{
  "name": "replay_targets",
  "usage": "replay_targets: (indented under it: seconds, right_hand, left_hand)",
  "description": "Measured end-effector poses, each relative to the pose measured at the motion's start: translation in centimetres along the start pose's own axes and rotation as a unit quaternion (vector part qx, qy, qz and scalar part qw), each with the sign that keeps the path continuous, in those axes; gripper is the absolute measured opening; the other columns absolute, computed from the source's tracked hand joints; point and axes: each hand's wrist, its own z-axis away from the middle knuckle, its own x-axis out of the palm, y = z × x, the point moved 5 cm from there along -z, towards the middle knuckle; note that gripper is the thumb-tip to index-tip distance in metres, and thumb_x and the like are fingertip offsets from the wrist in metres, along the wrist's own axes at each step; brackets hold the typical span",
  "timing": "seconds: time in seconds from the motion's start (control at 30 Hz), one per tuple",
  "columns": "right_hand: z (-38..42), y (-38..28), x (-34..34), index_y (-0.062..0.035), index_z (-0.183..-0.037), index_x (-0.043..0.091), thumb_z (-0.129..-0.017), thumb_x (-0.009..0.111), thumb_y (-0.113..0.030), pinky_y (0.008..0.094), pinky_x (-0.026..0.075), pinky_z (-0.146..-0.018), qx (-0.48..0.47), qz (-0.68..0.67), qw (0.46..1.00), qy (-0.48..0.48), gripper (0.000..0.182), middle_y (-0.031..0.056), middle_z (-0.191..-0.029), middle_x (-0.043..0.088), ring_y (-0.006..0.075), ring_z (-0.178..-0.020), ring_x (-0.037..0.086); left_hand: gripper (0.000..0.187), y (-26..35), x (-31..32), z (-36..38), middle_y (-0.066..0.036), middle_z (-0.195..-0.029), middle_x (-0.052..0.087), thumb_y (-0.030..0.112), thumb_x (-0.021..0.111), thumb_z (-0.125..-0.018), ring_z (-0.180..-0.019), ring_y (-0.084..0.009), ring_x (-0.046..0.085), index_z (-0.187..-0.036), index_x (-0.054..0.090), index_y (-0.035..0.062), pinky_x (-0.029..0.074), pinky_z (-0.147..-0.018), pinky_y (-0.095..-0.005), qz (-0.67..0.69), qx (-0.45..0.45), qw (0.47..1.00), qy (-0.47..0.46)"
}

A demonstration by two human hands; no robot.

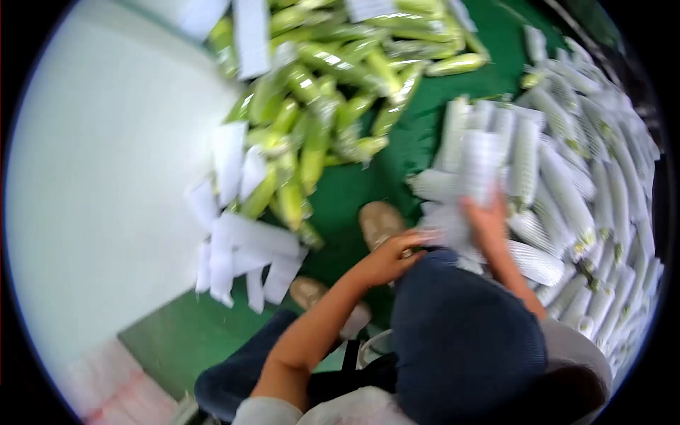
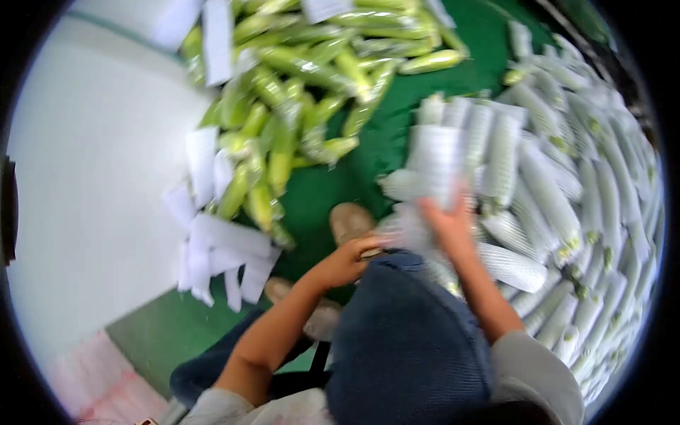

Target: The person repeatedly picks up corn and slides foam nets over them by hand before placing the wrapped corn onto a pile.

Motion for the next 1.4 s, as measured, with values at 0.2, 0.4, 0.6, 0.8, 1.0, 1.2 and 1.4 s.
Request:
replay_targets:
  seconds: [0.2, 0.4, 0.6, 0.8, 1.0, 1.2, 1.4]
  right_hand:
    - [-1.2, 2.5, -23.3, -0.0040, -0.141, 0.037, -0.080, 0.070, -0.022, 0.0378, 0.035, -0.106, -0.199, 0.482, 0.831, 0.197, 0.072, 0.0201, -0.139, 0.045, 0.0295, -0.127, 0.045]
    - [-0.4, 8.0, -28.8, -0.0044, -0.136, 0.044, -0.087, 0.061, -0.015, 0.0366, 0.037, -0.104, -0.129, 0.544, 0.815, 0.152, 0.053, 0.0174, -0.136, 0.050, 0.0283, -0.123, 0.049]
    - [1.9, -4.1, -14.9, -0.0003, -0.129, 0.053, -0.094, 0.053, -0.006, 0.0338, 0.040, -0.101, -0.251, 0.254, 0.925, 0.125, 0.035, 0.0143, -0.126, 0.058, 0.0236, -0.114, 0.056]
    - [0.6, -15.2, 10.0, -0.0017, -0.103, 0.067, -0.084, 0.064, -0.004, 0.0251, 0.046, -0.062, -0.291, -0.069, 0.889, -0.348, 0.020, 0.0073, -0.089, 0.064, 0.0126, -0.072, 0.058]
    - [-1.0, -11.5, 18.9, 0.0021, -0.099, 0.065, -0.084, 0.068, -0.007, 0.0234, 0.047, -0.067, -0.058, -0.288, 0.881, -0.371, 0.018, 0.0028, -0.087, 0.064, 0.0081, -0.076, 0.057]
    - [-3.5, -9.5, 14.9, -0.0039, -0.099, 0.061, -0.091, 0.060, -0.009, 0.0220, 0.044, -0.077, -0.134, -0.259, 0.933, -0.209, 0.009, 0.0014, -0.093, 0.060, 0.0081, -0.087, 0.053]
    - [-5.8, -14.1, 12.5, -0.0048, -0.102, 0.054, -0.096, 0.051, -0.010, 0.0218, 0.043, -0.076, -0.095, -0.354, 0.891, -0.266, 0.009, -0.0004, -0.092, 0.057, 0.0072, -0.083, 0.051]
  left_hand:
    - [0.028, 2.1, -15.4, 12.8, -0.014, -0.098, 0.060, -0.003, 0.054, -0.078, -0.095, -0.0321, 0.059, -0.104, 0.061, 0.0049, 0.048, -0.081, -0.0405, -0.435, -0.080, 0.890, 0.113]
    - [0.028, -1.4, -22.1, 17.4, -0.010, -0.107, 0.057, 0.007, 0.059, -0.077, -0.108, -0.0277, 0.053, -0.104, 0.061, 0.0102, 0.036, -0.102, -0.0414, -0.734, -0.056, 0.677, 0.002]
    - [0.011, -0.2, -21.3, 15.4, -0.004, -0.083, 0.053, 0.011, 0.055, -0.078, -0.078, -0.0239, 0.053, -0.089, 0.052, 0.0108, 0.043, -0.069, -0.0411, -0.735, -0.094, 0.669, -0.064]
    - [0.031, 7.6, -16.1, 9.5, -0.010, -0.074, 0.053, 0.015, 0.077, -0.073, -0.065, -0.0232, 0.052, -0.082, 0.048, 0.0044, 0.042, -0.060, -0.0341, -0.383, -0.221, 0.866, 0.232]
    - [0.023, 5.5, -12.7, 3.9, -0.003, -0.095, 0.058, 0.015, 0.063, -0.087, -0.085, -0.0124, 0.056, -0.104, 0.051, 0.0052, 0.046, -0.073, -0.0276, 0.154, -0.133, 0.917, 0.344]
    - [0.026, 1.9, -8.9, -1.8, -0.004, -0.105, 0.058, 0.018, 0.059, -0.093, -0.091, -0.0128, 0.059, -0.115, 0.052, 0.0062, 0.049, -0.078, -0.0275, 0.262, -0.058, 0.914, 0.305]
    - [0.017, 4.9, -10.2, -5.7, -0.009, -0.128, 0.046, 0.016, 0.063, -0.090, -0.117, -0.0187, 0.045, -0.097, 0.054, 0.0033, 0.036, -0.100, -0.0311, 0.205, 0.129, 0.907, 0.344]
